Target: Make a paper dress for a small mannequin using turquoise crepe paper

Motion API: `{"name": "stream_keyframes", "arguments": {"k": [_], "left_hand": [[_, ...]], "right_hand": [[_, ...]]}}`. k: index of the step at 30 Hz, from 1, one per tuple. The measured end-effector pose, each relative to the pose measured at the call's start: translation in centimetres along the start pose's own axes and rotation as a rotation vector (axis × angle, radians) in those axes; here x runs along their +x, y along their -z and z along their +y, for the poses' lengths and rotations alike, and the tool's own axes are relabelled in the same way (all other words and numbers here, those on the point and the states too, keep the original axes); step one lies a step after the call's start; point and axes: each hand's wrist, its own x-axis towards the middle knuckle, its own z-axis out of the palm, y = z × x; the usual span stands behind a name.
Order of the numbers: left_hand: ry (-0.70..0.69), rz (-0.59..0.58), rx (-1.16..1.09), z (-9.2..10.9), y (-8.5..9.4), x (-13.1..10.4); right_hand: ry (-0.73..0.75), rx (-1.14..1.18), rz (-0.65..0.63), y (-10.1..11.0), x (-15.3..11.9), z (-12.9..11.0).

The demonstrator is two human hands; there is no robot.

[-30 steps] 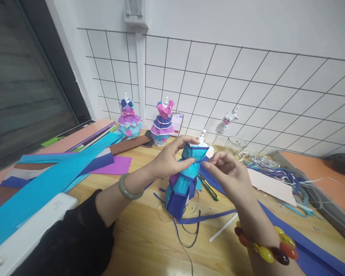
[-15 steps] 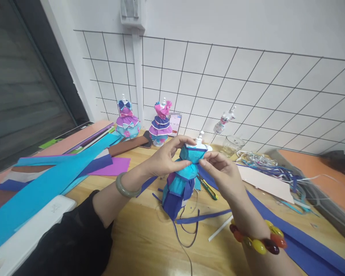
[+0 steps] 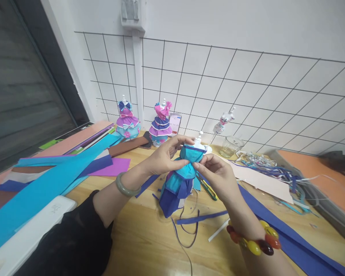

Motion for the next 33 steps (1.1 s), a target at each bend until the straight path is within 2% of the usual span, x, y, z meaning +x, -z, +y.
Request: {"name": "stream_keyframes", "arguments": {"k": [7,12,15,23,33], "left_hand": [[0.003,-0.016,-0.027,0.2,0.0,-0.1],[0.008,0.111,-0.014,0.7,-0.9,0.0],[0.011,0.146,0.002,0.6,-1.2,0.0],[0.012,0.148,0.069,0.5,-1.1,0.1],[0.047,0.111,0.098,0.3,-1.0,-0.1]], "right_hand": [[-0.004,0.072,0.023,0.9,0.2,-0.6],[0.025,0.036,0.049,0.5,0.0,-0.5],[0.029,0.005,0.061,0.2,-0.1,-0.4],[0.069,-0.107,0.079,0.1,-0.1,0.2],[0.054,-0.146,0.015,0.5,-0.1,0.5]]}}
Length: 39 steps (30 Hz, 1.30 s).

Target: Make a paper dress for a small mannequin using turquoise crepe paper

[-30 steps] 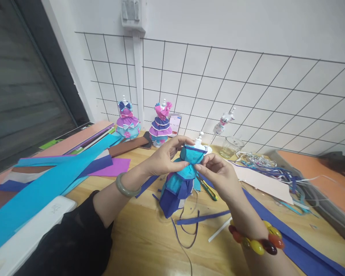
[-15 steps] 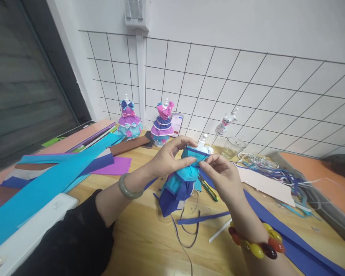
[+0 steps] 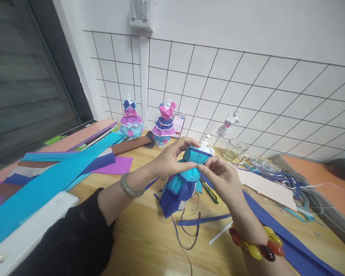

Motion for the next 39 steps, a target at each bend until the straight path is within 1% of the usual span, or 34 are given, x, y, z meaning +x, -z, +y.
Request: {"name": "stream_keyframes", "arguments": {"k": [3,8,10,14,18,20,23,25,27,31,36,39], "left_hand": [[-0.018,-0.018,0.056,0.1,0.0,-0.1],[-0.125,-0.101,0.219,0.8,0.0,-0.3],[-0.180,-0.130,0.281,1.2,0.0,-0.2],[-0.259,-0.155,0.355,1.5,0.2,0.0],[-0.284,-0.181,0.348,1.4,0.3,0.0],[-0.270,-0.184,0.328,1.2,0.4,0.0],[-0.199,-0.150,0.248,0.8,0.5,0.0],[-0.145,-0.114,0.172,0.5,0.5,0.0],[-0.107,-0.092,0.106,0.3,0.6,0.1],[-0.064,-0.101,0.013,0.1,0.7,0.1],[-0.015,-0.094,-0.022,0.1,0.8,0.1],[-0.022,-0.096,-0.038,0.2,0.6,0.0]], "right_hand": [[-0.019,0.055,-0.023,0.6,0.2,-0.4],[-0.011,0.117,0.107,2.1,0.3,-1.0],[0.012,0.136,0.137,2.5,0.4,-1.0],[0.042,0.142,0.150,2.7,0.3,-1.0],[0.055,0.099,0.148,2.6,0.0,-1.5],[0.041,0.039,0.099,2.6,-0.2,-1.8],[-0.010,-0.063,-0.061,2.7,-0.1,-1.9],[-0.031,-0.119,-0.104,2.8,0.0,-1.6],[-0.019,-0.167,-0.085,2.7,0.1,-1.3],[0.032,-0.206,-0.060,2.1,0.1,-1.1],[0.016,-0.070,-0.055,1.1,0.0,-0.7],[0.009,-0.059,-0.017,0.3,-0.1,-0.6]]}}
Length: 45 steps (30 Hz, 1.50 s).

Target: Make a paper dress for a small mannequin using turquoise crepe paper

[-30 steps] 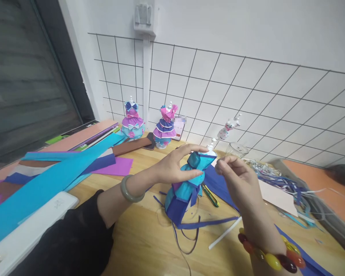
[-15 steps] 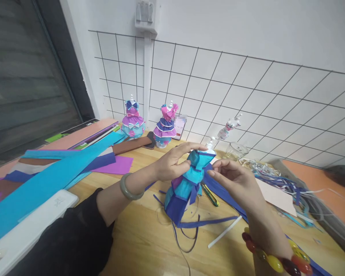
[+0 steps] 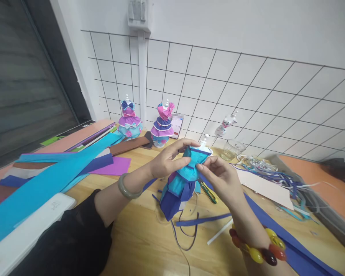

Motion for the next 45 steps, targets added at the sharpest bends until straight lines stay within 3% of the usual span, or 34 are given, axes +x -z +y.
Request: {"name": "stream_keyframes", "arguments": {"k": [6,10,15,22,32,39,45], "left_hand": [[0.007,-0.002,-0.056,0.0,-0.1,0.0],[-0.007,-0.016,-0.039,-0.1,0.0,-0.1],[-0.007,-0.005,-0.004,-0.2,0.1,-0.1],[-0.063,-0.001,0.137,-0.3,0.0,0.0],[-0.018,0.009,0.213,-0.2,-0.5,-0.3],[-0.005,0.059,0.320,0.9,-1.9,-0.3],[-0.023,0.050,0.446,2.0,-2.7,-0.4]], "right_hand": [[0.027,-0.086,0.063,-1.1,-0.3,-0.6],[-0.061,0.056,0.033,-1.2,-0.1,-0.9],[-0.191,0.198,-0.065,-0.5,0.2,-1.3],[-0.198,0.189,-0.086,1.1,0.3,-1.4],[-0.091,0.086,0.027,0.6,-0.3,-3.0],[0.021,-0.025,0.136,0.3,-1.1,-3.3],[0.069,-0.208,0.112,0.0,-1.7,-3.1]]}}
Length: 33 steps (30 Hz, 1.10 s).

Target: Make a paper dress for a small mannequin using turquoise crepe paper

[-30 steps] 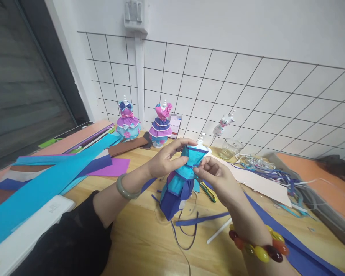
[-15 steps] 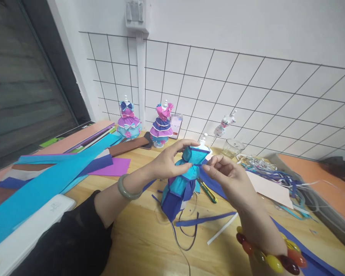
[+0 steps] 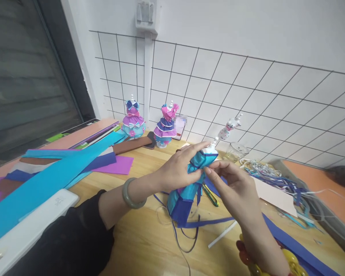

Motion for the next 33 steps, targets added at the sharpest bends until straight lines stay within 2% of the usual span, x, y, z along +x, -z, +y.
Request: {"name": "stream_keyframes", "arguments": {"k": [3,7,13,18,27,33], "left_hand": [[-0.026,-0.049,0.026,0.2,0.2,0.0],[-0.069,-0.096,0.058,0.4,0.8,0.1],[-0.191,-0.012,0.143,0.5,1.2,0.5],[-0.301,0.047,0.117,-0.1,1.0,0.5],[-0.272,0.085,0.042,-0.4,0.4,0.1],[-0.240,0.040,0.032,-0.3,0.5,0.2]], "right_hand": [[0.021,-0.058,0.003,0.0,0.2,0.2],[-0.003,-0.015,-0.001,0.3,0.6,0.9],[-0.064,0.160,-0.007,0.6,1.0,2.0],[-0.070,0.279,-0.032,0.5,1.1,2.2],[-0.053,0.265,-0.067,0.5,1.2,2.3],[-0.055,0.267,-0.083,0.6,1.2,2.4]]}}
